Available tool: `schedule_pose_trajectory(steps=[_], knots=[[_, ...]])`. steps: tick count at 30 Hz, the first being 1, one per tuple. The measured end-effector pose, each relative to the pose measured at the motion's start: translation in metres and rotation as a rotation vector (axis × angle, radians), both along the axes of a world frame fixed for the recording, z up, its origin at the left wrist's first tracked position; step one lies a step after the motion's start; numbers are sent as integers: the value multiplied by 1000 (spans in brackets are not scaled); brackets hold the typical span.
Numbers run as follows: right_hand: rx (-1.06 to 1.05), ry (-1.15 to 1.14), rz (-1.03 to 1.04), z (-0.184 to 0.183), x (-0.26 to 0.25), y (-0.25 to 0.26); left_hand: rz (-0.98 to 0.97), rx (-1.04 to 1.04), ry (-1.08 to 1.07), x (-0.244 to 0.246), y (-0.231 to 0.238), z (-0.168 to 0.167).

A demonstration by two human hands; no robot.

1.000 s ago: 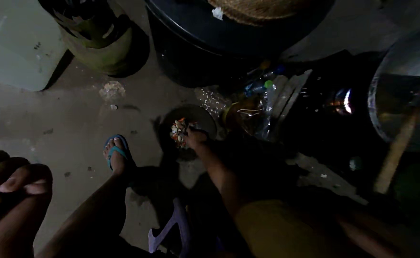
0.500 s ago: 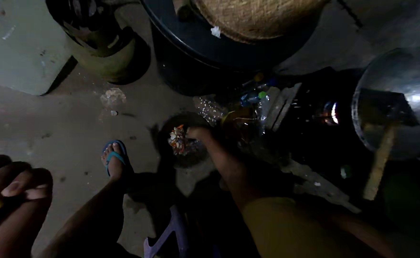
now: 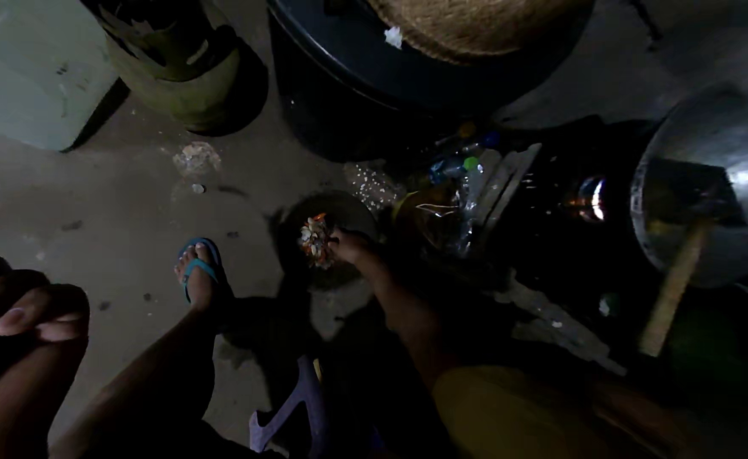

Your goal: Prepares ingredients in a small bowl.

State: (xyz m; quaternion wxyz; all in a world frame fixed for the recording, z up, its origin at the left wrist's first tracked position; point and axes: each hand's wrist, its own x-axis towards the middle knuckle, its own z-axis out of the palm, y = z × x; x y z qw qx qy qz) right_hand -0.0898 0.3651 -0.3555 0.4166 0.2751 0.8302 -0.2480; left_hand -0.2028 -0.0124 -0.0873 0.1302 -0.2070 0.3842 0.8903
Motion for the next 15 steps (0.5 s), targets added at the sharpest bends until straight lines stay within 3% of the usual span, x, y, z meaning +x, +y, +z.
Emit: schedule_pose_trajectory(steps=[3,6,9,13,15], knots=[[31,-59,127,13,25,-12,-23,89,74,3,-7,-1],[135,-83,134,1,56,-50,36,91,47,4,5,8],[121,-109,11,7,19,-49,-11,89,89,7,3,3],[-75,-70,-4,9,-43,10,4,83,59,3,2,8],[-17,20,-76,-2,-34,17,-21,51,71,7,-12,0]])
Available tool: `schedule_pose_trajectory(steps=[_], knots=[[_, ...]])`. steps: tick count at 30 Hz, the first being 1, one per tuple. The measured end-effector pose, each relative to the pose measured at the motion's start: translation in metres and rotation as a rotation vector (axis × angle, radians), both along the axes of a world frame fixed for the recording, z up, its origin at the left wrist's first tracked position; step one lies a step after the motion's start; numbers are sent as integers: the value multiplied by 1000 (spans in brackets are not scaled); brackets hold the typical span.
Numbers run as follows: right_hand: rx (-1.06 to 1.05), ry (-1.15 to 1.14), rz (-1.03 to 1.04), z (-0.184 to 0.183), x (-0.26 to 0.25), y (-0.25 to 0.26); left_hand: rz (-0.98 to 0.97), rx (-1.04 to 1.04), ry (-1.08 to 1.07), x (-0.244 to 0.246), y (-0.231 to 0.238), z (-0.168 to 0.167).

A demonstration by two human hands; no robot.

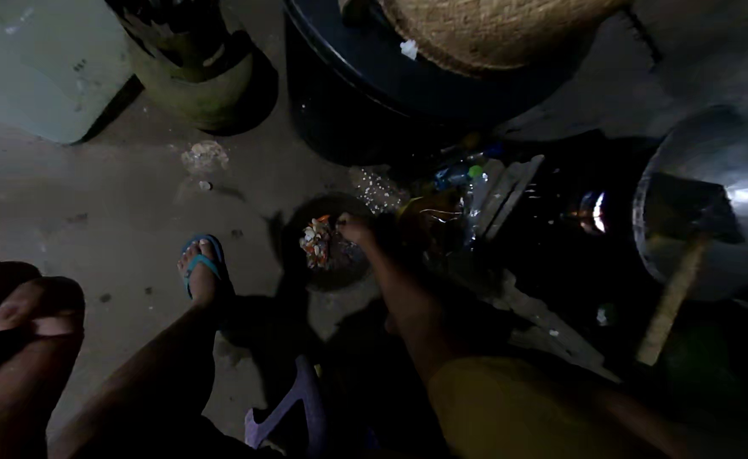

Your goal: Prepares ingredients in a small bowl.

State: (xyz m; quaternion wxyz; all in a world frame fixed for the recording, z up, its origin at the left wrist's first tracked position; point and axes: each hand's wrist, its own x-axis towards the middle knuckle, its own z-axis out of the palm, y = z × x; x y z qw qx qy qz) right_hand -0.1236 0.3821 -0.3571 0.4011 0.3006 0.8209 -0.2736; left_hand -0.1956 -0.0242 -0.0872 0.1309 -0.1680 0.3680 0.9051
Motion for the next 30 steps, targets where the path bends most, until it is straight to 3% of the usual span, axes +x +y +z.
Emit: schedule_pose_trajectory(steps=[6,10,13,15,18,19,21,26,28,30], knots=[[188,-124,27,-4,75,-76,71,52,-18,-1,15,8],[27,-62,-69,-3,39,-41,32,39,18,0,27,9],[-77,102,-241,-9,44,0,-12,79,76,-3,3,-9],[13,83,-281,-2,71,-12,-93,226,146,-2,-20,-30],[172,-40,-116,4,101,-64,94,86,20,4,21,7],[191,-73,-44,4,97,-74,112,12,-2,5,33,18],[166,-126,82,8,67,-72,32,59,43,5,34,16],[-168,-135,226,6,-21,-2,29,143,72,-2,27,10],[-151,-58,240,18,-39,-6,61,122,64,2,25,10],[-58,29,119,26,-30,-24,75,102,60,0,35,16]])
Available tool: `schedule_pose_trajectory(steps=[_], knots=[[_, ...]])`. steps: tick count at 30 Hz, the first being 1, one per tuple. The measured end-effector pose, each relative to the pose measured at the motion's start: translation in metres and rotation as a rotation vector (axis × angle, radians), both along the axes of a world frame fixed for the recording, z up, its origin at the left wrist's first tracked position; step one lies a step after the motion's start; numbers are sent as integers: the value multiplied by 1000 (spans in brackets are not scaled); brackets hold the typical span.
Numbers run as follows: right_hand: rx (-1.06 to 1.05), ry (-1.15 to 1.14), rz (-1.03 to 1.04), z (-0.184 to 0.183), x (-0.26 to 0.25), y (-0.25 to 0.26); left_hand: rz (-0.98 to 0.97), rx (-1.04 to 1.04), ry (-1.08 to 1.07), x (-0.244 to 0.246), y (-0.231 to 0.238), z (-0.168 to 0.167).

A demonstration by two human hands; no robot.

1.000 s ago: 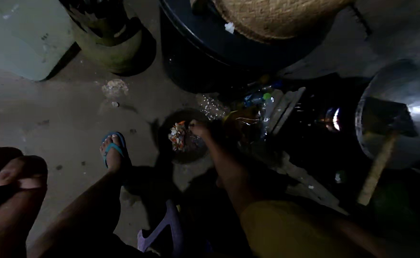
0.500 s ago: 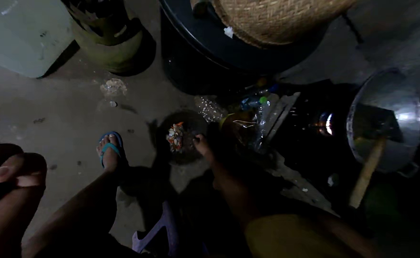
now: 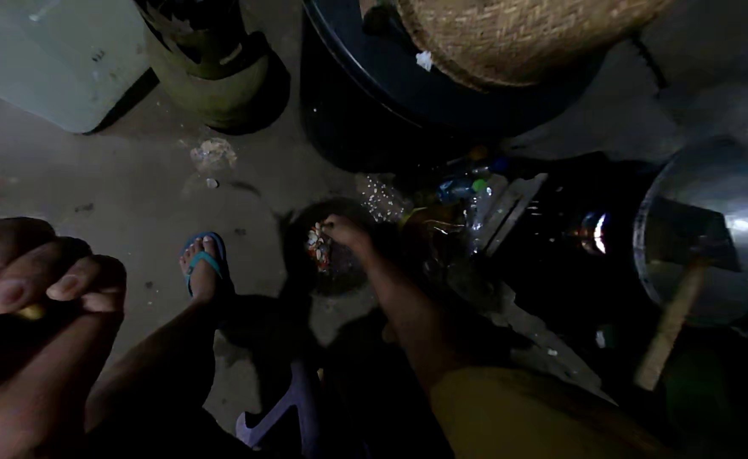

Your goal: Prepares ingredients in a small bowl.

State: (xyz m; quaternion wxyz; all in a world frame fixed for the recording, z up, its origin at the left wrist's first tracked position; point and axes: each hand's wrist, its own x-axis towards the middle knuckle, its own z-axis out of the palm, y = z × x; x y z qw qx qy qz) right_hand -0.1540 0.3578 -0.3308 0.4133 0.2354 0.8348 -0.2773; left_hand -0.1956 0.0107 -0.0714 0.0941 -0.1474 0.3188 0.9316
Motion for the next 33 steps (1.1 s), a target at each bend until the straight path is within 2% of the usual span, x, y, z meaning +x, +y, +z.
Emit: schedule_pose_trajectory(steps=[2,4,7,9,12,15,17,20,22,25,27,30,31,33], knots=[[107,3,-90,-9,26,-27,0,-31,-38,-4,7,9],[202,-59,-89,-19,57,-47,-33,31,-24,-3,1,4],[249,-90,-119,-31,63,-45,-72,61,22,2,-4,-9],[190,-58,-161,-42,53,-27,-56,61,9,3,3,-5],[-14,46,-225,-35,38,15,-33,39,2,1,8,2],[25,104,-194,-25,61,7,-114,92,56,3,-25,-24],[152,24,-96,-26,86,-21,-187,178,119,2,-46,-42],[245,-104,-38,-30,76,-46,-30,19,44,4,-9,-16],[153,-84,-88,-37,60,-32,-49,28,4,4,0,-8],[-120,-14,-102,-33,24,29,-53,24,6,-2,1,-3],[-149,84,-178,-50,22,51,-48,54,44,3,-8,-11],[17,132,-349,-41,46,19,-12,48,36,5,1,-6],[109,99,-343,-33,56,-3,24,41,-1,3,8,1],[273,-44,-186,-27,69,-37,42,-46,-66,2,20,16]])
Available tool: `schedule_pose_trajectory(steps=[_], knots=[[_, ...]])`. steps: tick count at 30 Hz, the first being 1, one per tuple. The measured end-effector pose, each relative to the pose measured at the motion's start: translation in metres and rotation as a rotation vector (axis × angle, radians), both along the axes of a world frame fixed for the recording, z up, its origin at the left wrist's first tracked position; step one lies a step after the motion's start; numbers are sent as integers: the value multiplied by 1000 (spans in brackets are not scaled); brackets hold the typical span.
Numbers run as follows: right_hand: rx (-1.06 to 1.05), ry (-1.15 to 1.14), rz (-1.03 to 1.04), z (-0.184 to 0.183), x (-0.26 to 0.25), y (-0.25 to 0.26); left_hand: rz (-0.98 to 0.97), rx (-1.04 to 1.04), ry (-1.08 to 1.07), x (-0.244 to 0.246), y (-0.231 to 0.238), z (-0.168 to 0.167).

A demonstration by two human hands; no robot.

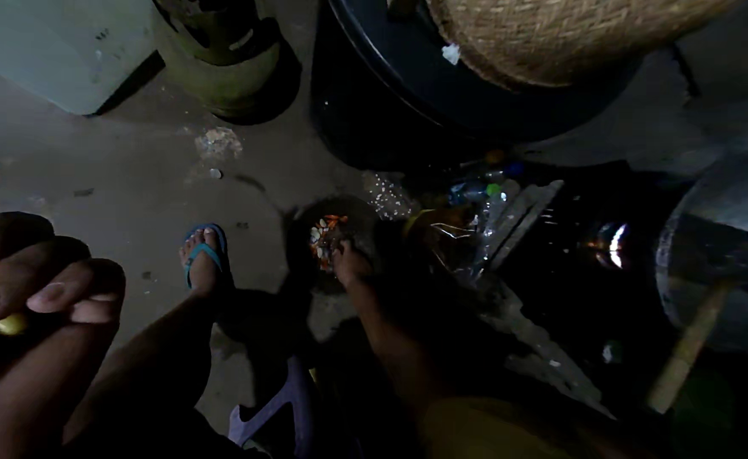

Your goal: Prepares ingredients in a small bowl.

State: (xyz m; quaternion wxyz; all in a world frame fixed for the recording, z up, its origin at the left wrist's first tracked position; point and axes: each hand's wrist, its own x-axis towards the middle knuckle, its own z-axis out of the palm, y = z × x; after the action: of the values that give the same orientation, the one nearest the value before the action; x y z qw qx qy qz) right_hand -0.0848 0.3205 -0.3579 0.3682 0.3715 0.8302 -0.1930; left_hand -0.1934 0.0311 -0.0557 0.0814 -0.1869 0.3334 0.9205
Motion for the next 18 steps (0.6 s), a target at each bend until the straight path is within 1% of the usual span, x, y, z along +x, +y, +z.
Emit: schedule_pose_trajectory(steps=[1,2,3,5,6,7,8,9,10,12,13,14,16,18], knots=[[23,-55,77,-1,-2,-6,-18,-1,7,0,1,-1],[31,-74,126,-7,-8,-4,-41,65,40,-1,-2,-8],[23,-59,134,-16,-11,2,-63,107,56,0,-5,-12],[-104,-6,31,-15,-20,25,-57,141,49,-1,-1,-10],[-196,57,-42,-12,-22,39,-41,112,39,-3,2,-6],[-247,107,-78,-10,-22,47,-33,69,36,-5,1,-2],[-261,132,-90,-6,-18,47,-29,104,56,-5,-6,-6],[-232,113,-78,-1,-8,41,-34,130,81,-3,-13,-11],[-166,45,-31,1,5,30,-35,132,94,2,-18,-16],[-26,-70,98,-3,19,10,11,58,55,6,-11,-10],[-10,-100,131,-2,13,5,45,-19,-21,4,0,1],[-27,-120,149,1,0,5,50,-45,-62,1,7,8],[-170,-138,142,4,-19,19,-27,9,-52,1,3,6],[-299,-132,226,9,-56,53,-61,82,-6,-4,-3,1]])
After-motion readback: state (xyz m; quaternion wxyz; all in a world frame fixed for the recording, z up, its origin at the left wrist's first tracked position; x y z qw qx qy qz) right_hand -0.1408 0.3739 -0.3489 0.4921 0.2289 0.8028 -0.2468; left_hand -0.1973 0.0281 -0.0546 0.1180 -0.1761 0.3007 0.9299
